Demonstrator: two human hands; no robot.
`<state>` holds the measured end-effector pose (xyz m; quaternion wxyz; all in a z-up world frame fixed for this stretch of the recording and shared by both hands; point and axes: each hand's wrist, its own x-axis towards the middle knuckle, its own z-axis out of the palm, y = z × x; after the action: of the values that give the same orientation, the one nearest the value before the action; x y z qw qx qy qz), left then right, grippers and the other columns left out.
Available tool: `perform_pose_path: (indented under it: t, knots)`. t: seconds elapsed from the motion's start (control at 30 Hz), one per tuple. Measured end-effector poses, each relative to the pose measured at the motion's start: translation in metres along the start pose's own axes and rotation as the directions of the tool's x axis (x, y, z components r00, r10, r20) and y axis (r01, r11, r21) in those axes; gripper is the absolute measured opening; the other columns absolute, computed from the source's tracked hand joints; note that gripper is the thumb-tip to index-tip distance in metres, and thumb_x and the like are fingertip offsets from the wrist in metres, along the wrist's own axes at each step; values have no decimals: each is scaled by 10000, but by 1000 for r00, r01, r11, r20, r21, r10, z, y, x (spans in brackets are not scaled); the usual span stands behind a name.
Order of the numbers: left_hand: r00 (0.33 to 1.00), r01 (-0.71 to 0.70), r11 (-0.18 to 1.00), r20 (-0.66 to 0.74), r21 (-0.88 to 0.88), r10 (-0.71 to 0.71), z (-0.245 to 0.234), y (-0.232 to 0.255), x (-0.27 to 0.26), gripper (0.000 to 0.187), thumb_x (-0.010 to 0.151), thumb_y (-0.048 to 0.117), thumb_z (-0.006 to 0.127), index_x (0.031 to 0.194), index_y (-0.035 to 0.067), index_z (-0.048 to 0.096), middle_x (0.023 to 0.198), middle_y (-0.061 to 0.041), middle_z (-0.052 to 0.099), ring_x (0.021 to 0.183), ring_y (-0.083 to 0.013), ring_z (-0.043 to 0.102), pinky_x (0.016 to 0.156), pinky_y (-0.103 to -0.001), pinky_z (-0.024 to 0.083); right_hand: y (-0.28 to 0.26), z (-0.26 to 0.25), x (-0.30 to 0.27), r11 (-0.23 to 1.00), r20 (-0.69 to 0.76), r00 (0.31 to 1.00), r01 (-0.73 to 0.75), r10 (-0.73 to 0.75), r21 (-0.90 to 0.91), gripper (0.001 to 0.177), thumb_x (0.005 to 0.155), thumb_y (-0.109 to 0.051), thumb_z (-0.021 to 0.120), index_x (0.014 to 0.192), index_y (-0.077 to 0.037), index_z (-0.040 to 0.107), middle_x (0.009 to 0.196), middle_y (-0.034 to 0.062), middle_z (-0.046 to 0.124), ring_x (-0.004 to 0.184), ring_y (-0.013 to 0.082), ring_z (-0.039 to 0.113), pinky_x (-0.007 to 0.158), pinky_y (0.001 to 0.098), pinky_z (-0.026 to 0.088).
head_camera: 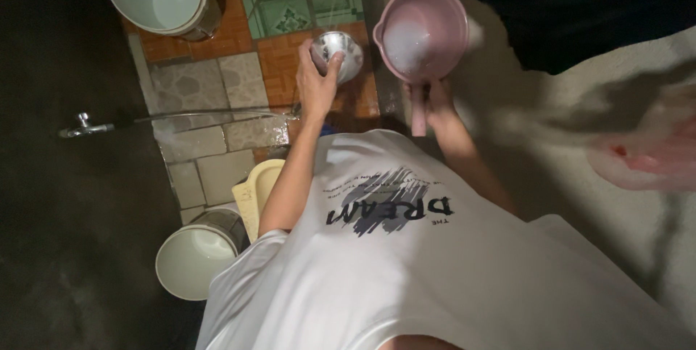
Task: The person scrubs a tiled bathroom floor with a long-handled squeegee and by hand using water and soap.
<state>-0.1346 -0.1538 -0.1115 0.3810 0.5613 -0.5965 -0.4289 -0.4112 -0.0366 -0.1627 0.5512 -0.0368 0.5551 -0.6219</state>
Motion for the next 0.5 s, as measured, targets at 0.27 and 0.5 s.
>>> perform_pose_path:
  t: [0.27,0.5]
  knots:
    - [999,-26,1000,-47,-3,26,-5,2,4,660,970,421,725,1430,28,460,1337,-294,622,1261,-460,598,1062,-495,470,5,12,9,998,-42,999,-15,17,60,342,940,-1,501,1275,45,449,986,212,638,720,277,685,623,388,602]
    - [998,-8,999,-67,-37,5,-14,1,5,642,970,403,722,1421,23,468,1315,-294,636,1252,-453,614,1067,-490,477,5,31,10,985,58,996,-82,74,151,292,980,-1,507,1263,62,474,1034,199,625,778,266,681,683,385,615]
